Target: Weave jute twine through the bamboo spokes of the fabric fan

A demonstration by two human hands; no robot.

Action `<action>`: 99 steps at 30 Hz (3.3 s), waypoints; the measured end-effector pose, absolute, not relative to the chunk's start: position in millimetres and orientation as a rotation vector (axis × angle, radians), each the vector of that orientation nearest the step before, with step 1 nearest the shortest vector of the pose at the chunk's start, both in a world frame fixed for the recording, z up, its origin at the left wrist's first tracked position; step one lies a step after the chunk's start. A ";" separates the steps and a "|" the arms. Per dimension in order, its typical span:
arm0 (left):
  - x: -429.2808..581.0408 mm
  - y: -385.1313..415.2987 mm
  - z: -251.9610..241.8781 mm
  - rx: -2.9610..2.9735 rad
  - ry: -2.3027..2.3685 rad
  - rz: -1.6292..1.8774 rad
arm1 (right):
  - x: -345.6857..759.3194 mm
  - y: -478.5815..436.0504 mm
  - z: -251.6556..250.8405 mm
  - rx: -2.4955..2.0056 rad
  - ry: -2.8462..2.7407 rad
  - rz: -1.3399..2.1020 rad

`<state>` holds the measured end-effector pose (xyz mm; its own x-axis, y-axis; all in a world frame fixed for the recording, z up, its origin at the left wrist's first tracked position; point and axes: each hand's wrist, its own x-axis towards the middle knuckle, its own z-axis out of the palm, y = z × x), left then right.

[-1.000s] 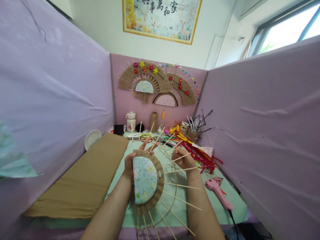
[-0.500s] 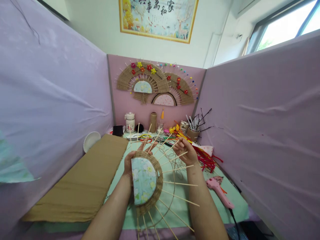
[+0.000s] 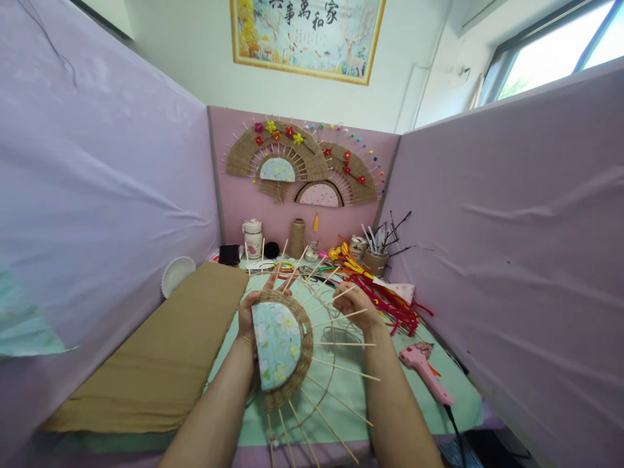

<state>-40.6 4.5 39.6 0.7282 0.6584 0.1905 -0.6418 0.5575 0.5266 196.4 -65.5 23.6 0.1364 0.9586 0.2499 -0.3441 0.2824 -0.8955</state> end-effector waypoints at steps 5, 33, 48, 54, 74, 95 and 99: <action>-38.6 8.7 42.2 0.547 0.091 0.864 | 191.2 -70.2 21.1 -0.942 -1.128 1.205; -77.1 -39.6 17.5 0.489 0.697 0.762 | 196.3 -86.3 24.9 -0.997 -1.302 1.351; -81.5 -31.9 31.1 0.504 0.769 1.110 | 206.6 -83.8 27.3 -0.973 -1.064 1.169; -87.3 -26.1 27.7 0.412 0.711 1.208 | 211.4 -78.8 23.8 -1.059 -1.001 1.024; -91.5 -24.7 31.3 0.187 0.663 1.439 | 257.9 -90.8 42.8 -1.871 -0.778 -0.064; -86.3 -34.1 23.7 0.395 0.746 1.216 | 144.1 -54.0 38.7 -0.900 -1.202 1.053; -84.8 -35.6 21.5 0.452 0.754 1.224 | 167.0 -62.3 39.7 -0.840 -1.062 1.016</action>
